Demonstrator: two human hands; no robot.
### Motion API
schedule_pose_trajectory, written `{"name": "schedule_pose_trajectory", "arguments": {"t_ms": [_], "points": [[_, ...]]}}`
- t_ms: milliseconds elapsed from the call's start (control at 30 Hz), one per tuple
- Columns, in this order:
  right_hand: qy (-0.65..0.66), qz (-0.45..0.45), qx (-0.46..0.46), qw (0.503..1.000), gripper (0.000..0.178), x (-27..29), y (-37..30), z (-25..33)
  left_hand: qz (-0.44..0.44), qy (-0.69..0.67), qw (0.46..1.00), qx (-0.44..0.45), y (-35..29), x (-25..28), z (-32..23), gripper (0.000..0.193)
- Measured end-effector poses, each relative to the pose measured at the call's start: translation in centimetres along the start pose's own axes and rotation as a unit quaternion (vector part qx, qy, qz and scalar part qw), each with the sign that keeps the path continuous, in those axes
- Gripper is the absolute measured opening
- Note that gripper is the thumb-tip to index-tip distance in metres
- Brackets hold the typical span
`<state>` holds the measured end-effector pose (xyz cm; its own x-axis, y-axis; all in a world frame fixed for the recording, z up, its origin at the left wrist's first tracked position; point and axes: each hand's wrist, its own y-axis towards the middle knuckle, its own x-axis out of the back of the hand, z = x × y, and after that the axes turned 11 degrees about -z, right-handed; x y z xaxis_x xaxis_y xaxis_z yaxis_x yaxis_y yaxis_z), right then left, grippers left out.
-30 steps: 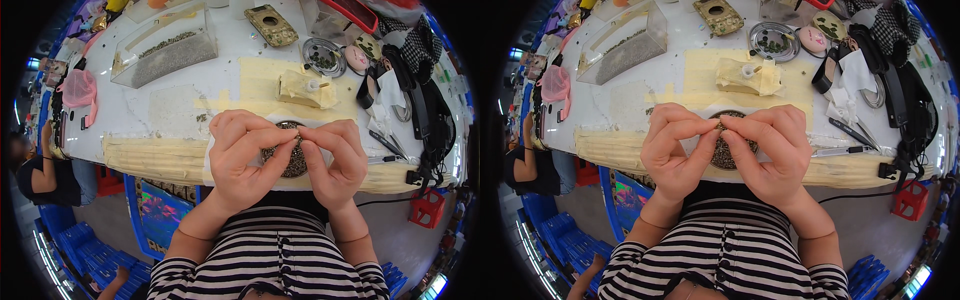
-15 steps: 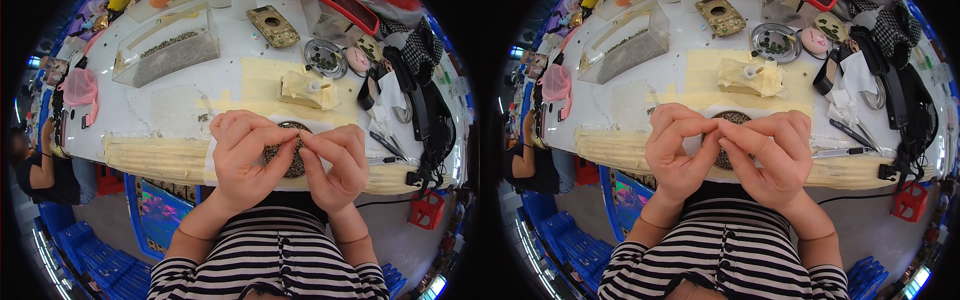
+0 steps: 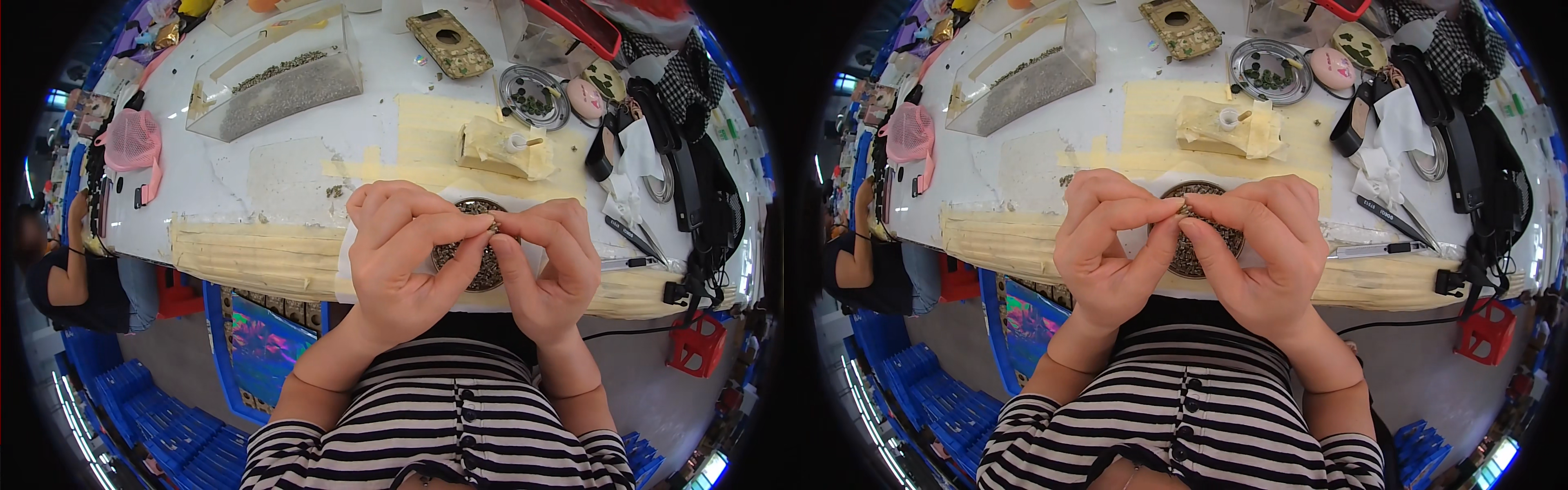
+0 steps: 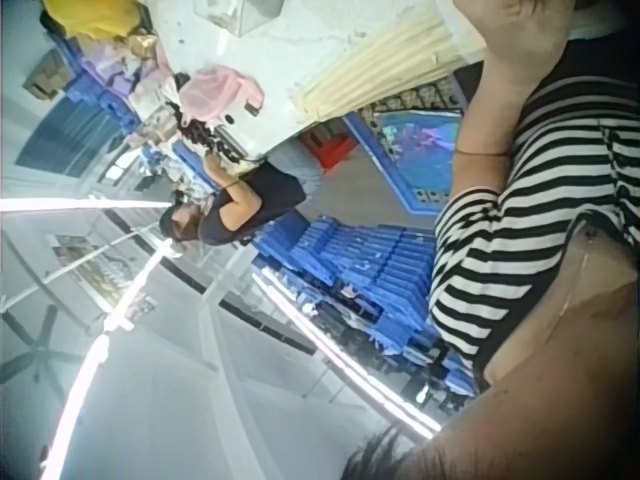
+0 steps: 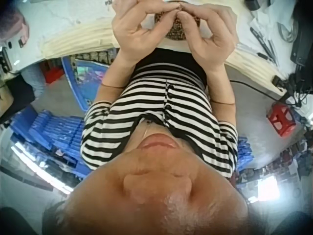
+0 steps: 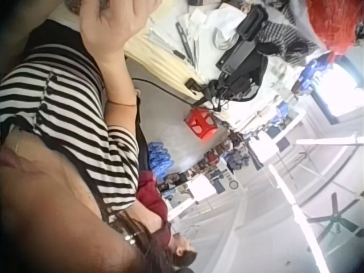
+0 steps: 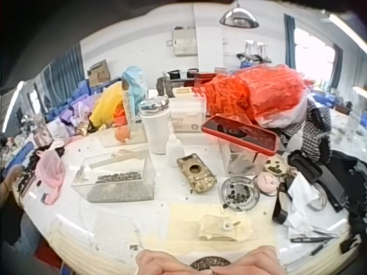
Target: Assembling small metal components by hand at a factory workbench.
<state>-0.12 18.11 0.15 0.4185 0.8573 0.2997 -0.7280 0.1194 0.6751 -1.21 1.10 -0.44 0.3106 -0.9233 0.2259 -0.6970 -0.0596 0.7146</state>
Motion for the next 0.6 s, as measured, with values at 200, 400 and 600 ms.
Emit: {"name": "schedule_pose_trajectory", "arguments": {"t_ms": [200, 400, 600], "points": [[-0.033, 0.011, 0.097, 0.995, 0.032, 0.44, 0.20, 0.46, -0.021, 0.021, 0.999, 0.022, -0.35, -0.47, 0.21, 0.022], [-0.035, -0.005, 0.079, 0.996, 0.031, 0.24, 0.15, 0.28, -0.019, 0.009, 0.999, 0.026, -0.26, -0.37, 0.02, 0.022], [0.009, 0.021, -0.005, 1.000, 0.026, 0.01, 0.03, -0.01, -0.022, -0.003, 1.000, 0.021, -0.19, -0.28, 0.03, 0.023]]}}
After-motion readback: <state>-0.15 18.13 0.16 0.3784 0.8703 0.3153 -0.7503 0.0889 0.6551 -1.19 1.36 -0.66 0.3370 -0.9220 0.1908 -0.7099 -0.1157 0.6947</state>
